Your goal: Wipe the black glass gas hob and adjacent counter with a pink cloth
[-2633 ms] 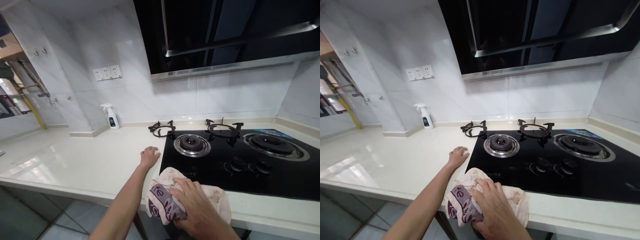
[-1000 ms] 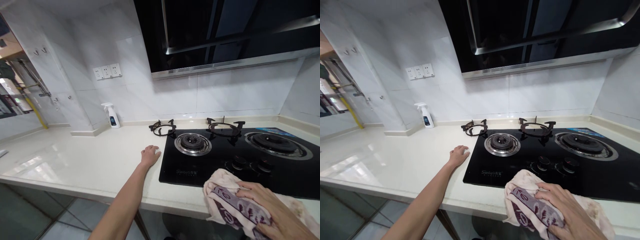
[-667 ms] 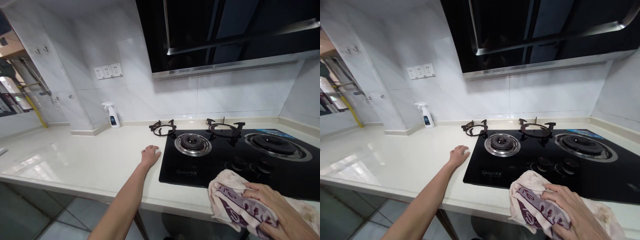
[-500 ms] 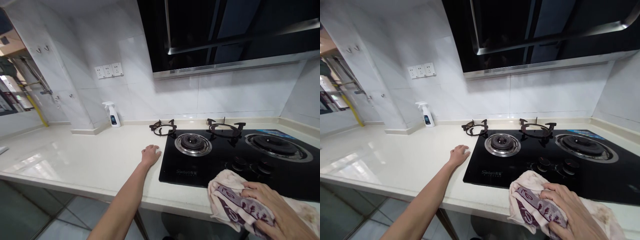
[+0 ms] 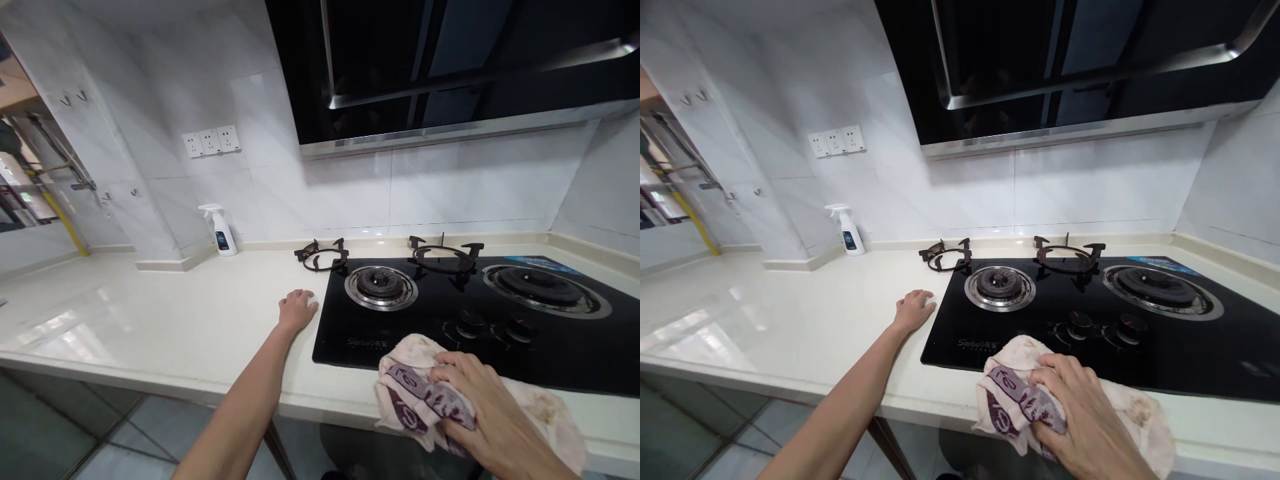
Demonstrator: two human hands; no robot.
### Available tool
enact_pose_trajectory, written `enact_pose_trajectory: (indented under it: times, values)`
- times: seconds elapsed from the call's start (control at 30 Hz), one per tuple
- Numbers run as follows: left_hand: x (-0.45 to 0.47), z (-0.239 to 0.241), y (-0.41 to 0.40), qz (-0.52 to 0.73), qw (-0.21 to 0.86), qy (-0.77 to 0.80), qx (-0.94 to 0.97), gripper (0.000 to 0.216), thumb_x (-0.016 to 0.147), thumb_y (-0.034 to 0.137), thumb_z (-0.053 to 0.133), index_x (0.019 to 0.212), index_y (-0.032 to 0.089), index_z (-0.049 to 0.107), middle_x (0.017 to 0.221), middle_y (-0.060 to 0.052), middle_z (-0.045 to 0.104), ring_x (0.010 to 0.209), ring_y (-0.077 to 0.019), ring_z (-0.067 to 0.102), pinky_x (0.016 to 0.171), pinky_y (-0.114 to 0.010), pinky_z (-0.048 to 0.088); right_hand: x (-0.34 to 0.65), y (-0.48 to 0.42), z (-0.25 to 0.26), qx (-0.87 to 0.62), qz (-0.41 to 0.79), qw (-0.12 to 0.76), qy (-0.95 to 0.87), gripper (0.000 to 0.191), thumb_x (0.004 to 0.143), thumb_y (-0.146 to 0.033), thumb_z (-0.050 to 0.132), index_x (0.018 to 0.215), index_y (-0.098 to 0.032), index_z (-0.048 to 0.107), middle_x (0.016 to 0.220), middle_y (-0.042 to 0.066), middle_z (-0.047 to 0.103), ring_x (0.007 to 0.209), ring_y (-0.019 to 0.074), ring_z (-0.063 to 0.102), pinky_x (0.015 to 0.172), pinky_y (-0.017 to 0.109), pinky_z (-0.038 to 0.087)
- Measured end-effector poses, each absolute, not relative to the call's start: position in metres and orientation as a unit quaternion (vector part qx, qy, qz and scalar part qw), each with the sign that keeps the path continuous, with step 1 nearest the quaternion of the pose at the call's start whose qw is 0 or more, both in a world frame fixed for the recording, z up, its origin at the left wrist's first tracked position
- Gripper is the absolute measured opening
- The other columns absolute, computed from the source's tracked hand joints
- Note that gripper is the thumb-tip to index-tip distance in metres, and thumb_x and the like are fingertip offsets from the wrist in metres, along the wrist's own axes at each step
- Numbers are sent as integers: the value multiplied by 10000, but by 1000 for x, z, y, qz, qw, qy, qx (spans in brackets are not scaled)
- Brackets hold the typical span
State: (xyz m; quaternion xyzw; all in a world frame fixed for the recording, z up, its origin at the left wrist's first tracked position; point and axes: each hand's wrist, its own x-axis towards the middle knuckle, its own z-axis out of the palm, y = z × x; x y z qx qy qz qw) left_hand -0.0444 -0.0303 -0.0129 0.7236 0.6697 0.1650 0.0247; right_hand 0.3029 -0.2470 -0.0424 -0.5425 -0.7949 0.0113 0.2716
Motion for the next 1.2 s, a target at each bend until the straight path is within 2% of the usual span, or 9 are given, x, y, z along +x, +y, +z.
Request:
enact_pose_trajectory:
  times: [0.4,0.6,0.9,1.2]
  values:
    - [-44,-14,-29,167,26,670,723,371,918,413,492,1241,289,628,1436,-90,566,1355,-277,465,1126,-487,314,222,-236,-33,-497,-3,298,-815,352,746,-247,712,1083,-258,609,1216,67,567,1057,272,496,850,399,391]
    - [-45,-16,-28,171,25,667,724,369,925,415,498,1245,286,630,1429,-95,569,1351,-284,466,1123,-493,312,199,-235,-32,-488,21,320,-812,340,795,-332,744,1101,-274,607,1200,57,568,1044,271,481,868,415,363]
    - [-45,-15,-27,165,24,669,724,363,924,402,505,1250,292,621,1432,-80,565,1359,-270,463,1133,-494,316,189,-233,-35,-468,24,319,-824,450,824,-498,746,1183,-274,594,1266,84,559,1054,290,475,872,439,358]
    - [-48,-18,-21,150,14,673,724,369,932,429,502,1260,307,618,1441,-68,564,1371,-289,457,1134,-502,325,195,-234,-31,-460,75,322,-824,425,842,-413,723,1214,-293,557,1290,57,532,1086,283,457,909,449,349]
